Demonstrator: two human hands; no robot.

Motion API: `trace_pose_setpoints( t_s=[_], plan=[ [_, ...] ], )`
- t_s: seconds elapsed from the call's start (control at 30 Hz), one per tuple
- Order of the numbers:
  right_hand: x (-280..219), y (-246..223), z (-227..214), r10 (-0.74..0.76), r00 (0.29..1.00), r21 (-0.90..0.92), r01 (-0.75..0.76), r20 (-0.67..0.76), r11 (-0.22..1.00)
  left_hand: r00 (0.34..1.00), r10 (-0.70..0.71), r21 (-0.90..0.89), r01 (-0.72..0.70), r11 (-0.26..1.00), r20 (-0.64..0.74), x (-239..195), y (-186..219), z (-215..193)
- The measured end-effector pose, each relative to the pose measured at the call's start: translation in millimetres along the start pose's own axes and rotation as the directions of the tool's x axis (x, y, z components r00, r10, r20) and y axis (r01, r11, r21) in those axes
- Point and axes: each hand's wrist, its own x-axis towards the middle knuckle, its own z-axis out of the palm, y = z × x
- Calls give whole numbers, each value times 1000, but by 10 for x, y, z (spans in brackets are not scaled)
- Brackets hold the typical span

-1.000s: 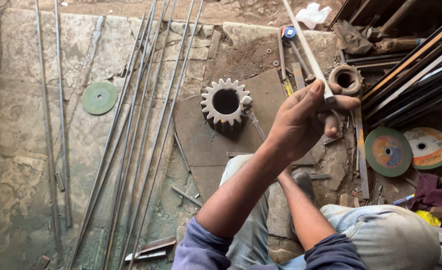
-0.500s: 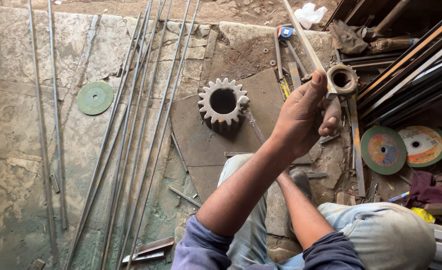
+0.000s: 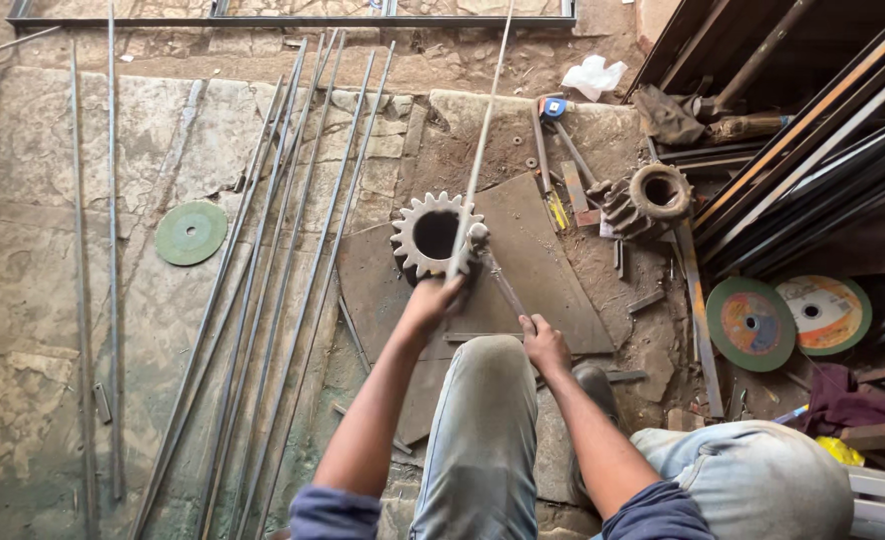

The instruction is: The person uses a hammer and a heavy metal gear as an anvil to straighten long metal rods, holding each rod and striking bent sections with the hammer.

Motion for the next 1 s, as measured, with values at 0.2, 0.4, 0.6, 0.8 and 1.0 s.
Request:
trace_pose_setpoints(
  t_s=[0.2, 0.4, 0.6, 0.8, 1.0],
  plan=[
    [71, -67, 16, 1, 1000, -19, -1, -18, 1000, 891, -136, 585, 392, 709, -433, -905, -1850, -55],
    [47, -56, -4, -42, 999, 3, 42, -12, 999, 840, -209, 525, 486, 698, -500, -2303, -2292, -182],
    [-38, -13, 58, -60, 998, 113, 58, 13, 992, 817, -33, 467, 362, 806, -576, -1633, -2162, -3],
    [110, 132, 160, -50, 995, 427, 6, 91, 904, 802, 69, 449, 257, 856, -593, -837, -1952, 215],
    [138, 110, 61, -97, 994, 527, 53, 55, 848, 813, 42, 343, 198, 918, -581, -1167, -2066, 202]
  ],
)
